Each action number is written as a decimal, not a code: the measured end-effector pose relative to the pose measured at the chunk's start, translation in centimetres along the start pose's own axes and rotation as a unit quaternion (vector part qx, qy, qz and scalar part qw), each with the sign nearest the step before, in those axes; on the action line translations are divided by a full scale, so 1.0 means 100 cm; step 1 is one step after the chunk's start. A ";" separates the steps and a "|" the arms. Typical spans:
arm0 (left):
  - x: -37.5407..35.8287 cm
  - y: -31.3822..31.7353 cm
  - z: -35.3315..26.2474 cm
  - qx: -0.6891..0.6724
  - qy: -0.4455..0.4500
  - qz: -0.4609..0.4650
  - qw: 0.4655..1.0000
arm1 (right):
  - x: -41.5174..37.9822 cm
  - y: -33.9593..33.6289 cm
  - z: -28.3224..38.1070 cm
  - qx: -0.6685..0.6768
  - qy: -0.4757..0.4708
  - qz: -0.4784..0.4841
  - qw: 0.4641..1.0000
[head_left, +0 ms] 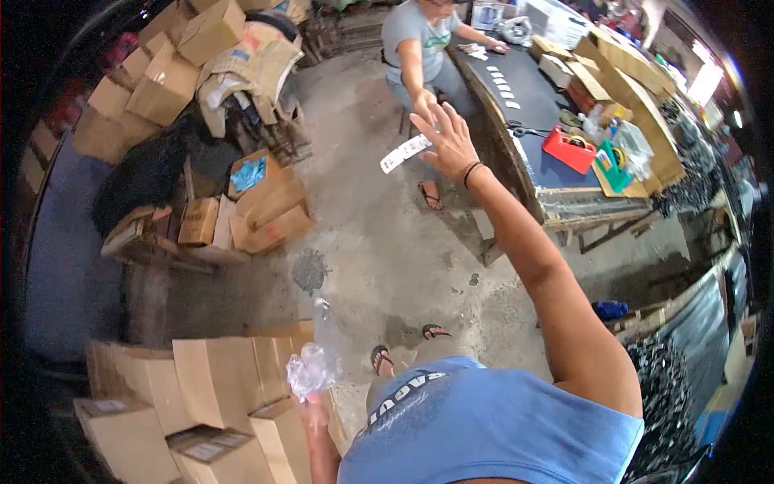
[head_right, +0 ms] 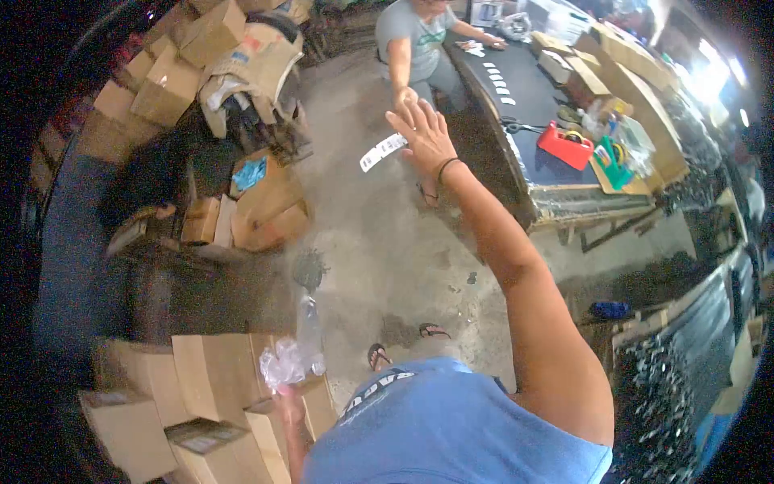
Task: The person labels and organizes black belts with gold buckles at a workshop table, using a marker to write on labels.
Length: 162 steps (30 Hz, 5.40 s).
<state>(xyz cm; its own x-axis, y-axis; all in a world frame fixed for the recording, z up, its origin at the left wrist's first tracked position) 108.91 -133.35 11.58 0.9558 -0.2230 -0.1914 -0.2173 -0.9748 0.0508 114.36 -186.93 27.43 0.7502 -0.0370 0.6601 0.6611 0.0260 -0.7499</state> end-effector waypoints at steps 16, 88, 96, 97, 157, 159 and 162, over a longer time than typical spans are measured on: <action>-0.097 0.079 -0.060 0.075 -0.034 -0.297 0.951 | -0.072 0.106 0.196 0.697 0.107 0.225 0.673; -0.333 0.151 -0.234 -0.067 0.430 0.121 0.892 | -0.090 0.035 0.289 0.864 0.169 0.304 0.364; -0.337 0.179 -0.237 -0.140 0.460 0.030 0.876 | -0.088 0.029 0.286 0.849 0.173 0.298 0.400; -0.335 0.171 -0.240 -0.157 0.419 0.038 0.893 | -0.088 0.029 0.286 0.843 0.170 0.299 0.413; -0.311 0.171 -0.224 -0.004 0.280 -0.036 0.959 | -0.093 0.031 0.308 0.849 0.157 0.341 0.371; -0.306 0.148 -0.196 -0.011 0.288 -0.076 0.955 | -0.095 0.029 0.309 0.851 0.155 0.339 0.370; -0.289 0.126 -0.173 0.001 0.255 -0.078 0.964 | -0.101 0.027 0.310 0.849 0.152 0.345 0.370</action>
<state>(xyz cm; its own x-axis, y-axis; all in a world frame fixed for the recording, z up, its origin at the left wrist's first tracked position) 81.97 -139.11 34.72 0.9498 -0.0422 0.3100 -0.0635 -0.9962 0.0590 108.90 -155.51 20.07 0.8814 0.4597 0.1085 -0.4398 0.7150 0.5434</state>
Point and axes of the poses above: each hand's wrist, its own x-axis towards the middle knuckle, its own y-axis out of the palm, z = x × y, the point moved 8 cm from there along x, towards the middle knuckle, and after that the axes turned 12 degrees about -y, right-handed, at the moved point
